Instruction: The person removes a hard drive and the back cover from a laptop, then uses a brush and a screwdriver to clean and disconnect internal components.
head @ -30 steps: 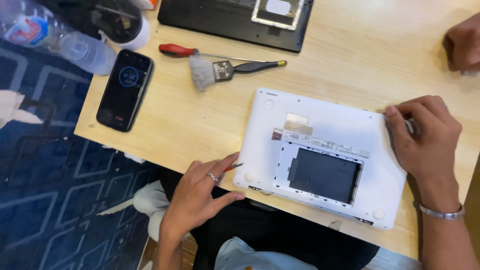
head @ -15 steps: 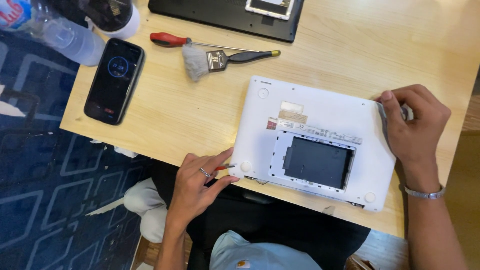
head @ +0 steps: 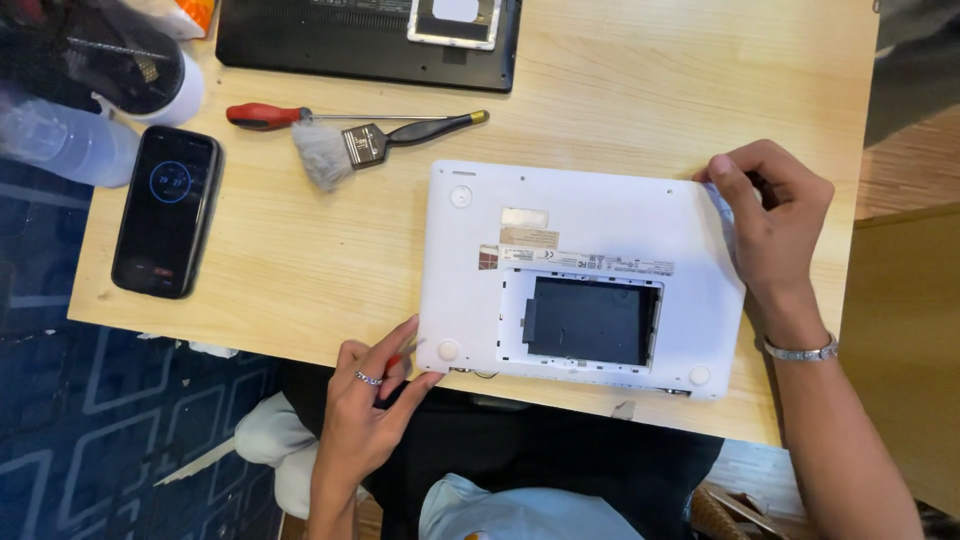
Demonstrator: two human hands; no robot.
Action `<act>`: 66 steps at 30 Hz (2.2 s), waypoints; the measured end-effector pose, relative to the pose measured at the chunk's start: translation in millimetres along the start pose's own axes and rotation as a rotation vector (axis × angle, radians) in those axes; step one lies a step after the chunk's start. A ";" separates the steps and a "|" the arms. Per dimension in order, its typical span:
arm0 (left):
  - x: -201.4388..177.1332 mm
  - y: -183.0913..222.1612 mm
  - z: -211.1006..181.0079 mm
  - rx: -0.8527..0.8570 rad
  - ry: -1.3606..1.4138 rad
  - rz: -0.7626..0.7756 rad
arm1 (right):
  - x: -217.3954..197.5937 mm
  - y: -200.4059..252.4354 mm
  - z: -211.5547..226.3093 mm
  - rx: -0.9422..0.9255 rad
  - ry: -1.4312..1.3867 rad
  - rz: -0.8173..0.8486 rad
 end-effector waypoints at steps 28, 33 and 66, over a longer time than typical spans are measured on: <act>6.3 -36.2 -52.0 -0.496 1.164 -0.071 | -24.6 -12.8 19.7 0.422 -0.487 -0.142; -3.3 -30.1 -43.1 -0.034 0.684 0.176 | -26.4 -11.2 19.4 0.510 -0.458 -0.029; 17.5 -238.8 -7.2 -0.022 0.375 -0.148 | -23.5 -13.4 -9.2 0.336 -0.554 -0.125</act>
Point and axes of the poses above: each hand's wrist, its own y-axis away from the middle knuckle, its own x-axis out of the palm, z = x × y, the point moved 3 cm from there along -y, towards the middle knuckle, and after that the axes turned 5 degrees about y, right-handed, at the moved point
